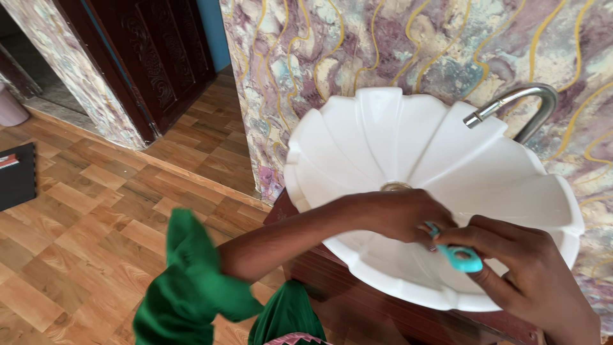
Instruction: The person cleans the surface of a shell-shaped sink and around the drain using a brush.
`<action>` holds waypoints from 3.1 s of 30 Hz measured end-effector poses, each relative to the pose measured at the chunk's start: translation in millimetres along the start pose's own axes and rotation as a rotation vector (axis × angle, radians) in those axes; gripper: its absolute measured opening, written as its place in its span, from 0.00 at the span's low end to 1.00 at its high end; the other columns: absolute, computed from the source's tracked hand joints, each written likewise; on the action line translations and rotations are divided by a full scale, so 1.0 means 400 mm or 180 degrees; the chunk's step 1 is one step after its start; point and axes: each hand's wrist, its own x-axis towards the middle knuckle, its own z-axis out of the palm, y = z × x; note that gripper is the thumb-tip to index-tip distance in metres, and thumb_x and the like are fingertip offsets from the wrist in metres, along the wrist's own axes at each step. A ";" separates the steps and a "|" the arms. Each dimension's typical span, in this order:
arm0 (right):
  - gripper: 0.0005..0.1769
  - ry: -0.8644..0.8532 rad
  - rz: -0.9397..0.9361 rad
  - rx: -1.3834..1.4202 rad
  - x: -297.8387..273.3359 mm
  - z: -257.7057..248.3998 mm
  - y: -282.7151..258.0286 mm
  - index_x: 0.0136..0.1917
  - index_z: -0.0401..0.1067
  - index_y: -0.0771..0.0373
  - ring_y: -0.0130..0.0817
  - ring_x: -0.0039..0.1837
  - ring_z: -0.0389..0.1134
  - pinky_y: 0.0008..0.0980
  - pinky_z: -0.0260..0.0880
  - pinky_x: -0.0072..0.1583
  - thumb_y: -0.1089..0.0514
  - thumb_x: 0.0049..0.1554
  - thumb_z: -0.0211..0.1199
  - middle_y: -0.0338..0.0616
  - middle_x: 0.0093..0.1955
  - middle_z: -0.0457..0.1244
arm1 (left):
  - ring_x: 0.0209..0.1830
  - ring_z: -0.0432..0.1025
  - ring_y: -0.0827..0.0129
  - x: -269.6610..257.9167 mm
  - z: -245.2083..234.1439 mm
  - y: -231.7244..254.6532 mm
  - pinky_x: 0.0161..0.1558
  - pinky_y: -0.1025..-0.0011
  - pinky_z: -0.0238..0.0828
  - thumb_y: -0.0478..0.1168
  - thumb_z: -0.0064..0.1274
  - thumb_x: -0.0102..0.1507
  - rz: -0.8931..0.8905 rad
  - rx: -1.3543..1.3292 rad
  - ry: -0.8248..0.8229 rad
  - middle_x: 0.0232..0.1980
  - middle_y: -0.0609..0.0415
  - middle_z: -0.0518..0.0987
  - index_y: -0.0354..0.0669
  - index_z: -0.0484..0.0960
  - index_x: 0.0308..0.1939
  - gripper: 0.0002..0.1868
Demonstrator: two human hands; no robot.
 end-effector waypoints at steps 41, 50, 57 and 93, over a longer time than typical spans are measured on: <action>0.17 0.1182 0.2323 -0.0740 0.040 0.048 0.001 0.58 0.78 0.48 0.45 0.42 0.71 0.44 0.70 0.43 0.57 0.55 0.64 0.38 0.49 0.71 | 0.36 0.79 0.59 0.218 -0.050 -0.116 0.39 0.59 0.75 0.51 0.67 0.56 -0.0629 0.2359 -0.0550 0.31 0.52 0.83 0.46 0.88 0.35 0.14; 0.12 0.2088 0.2064 -0.0781 -0.001 0.051 -0.035 0.55 0.79 0.52 0.41 0.41 0.72 0.39 0.69 0.42 0.60 0.57 0.64 0.41 0.43 0.71 | 0.36 0.80 0.59 0.207 -0.033 -0.062 0.41 0.58 0.76 0.53 0.67 0.54 -0.0467 0.1891 -0.0843 0.33 0.54 0.85 0.50 0.89 0.42 0.18; 0.11 0.2780 0.2431 0.0081 -0.075 0.136 -0.005 0.54 0.80 0.60 0.33 0.40 0.70 0.33 0.66 0.44 0.61 0.66 0.56 0.44 0.39 0.69 | 0.38 0.83 0.65 0.238 0.035 -0.147 0.40 0.62 0.78 0.42 0.63 0.56 -0.0045 0.1844 -0.0636 0.37 0.60 0.88 0.50 0.88 0.44 0.12; 0.20 0.3821 0.0991 -0.0293 -0.167 0.262 0.053 0.53 0.76 0.66 0.36 0.58 0.63 0.31 0.65 0.62 0.51 0.75 0.51 0.48 0.58 0.66 | 0.41 0.79 0.61 0.223 -0.010 -0.149 0.43 0.59 0.76 0.45 0.67 0.55 -0.0456 0.1487 -0.0980 0.38 0.52 0.85 0.44 0.87 0.41 0.14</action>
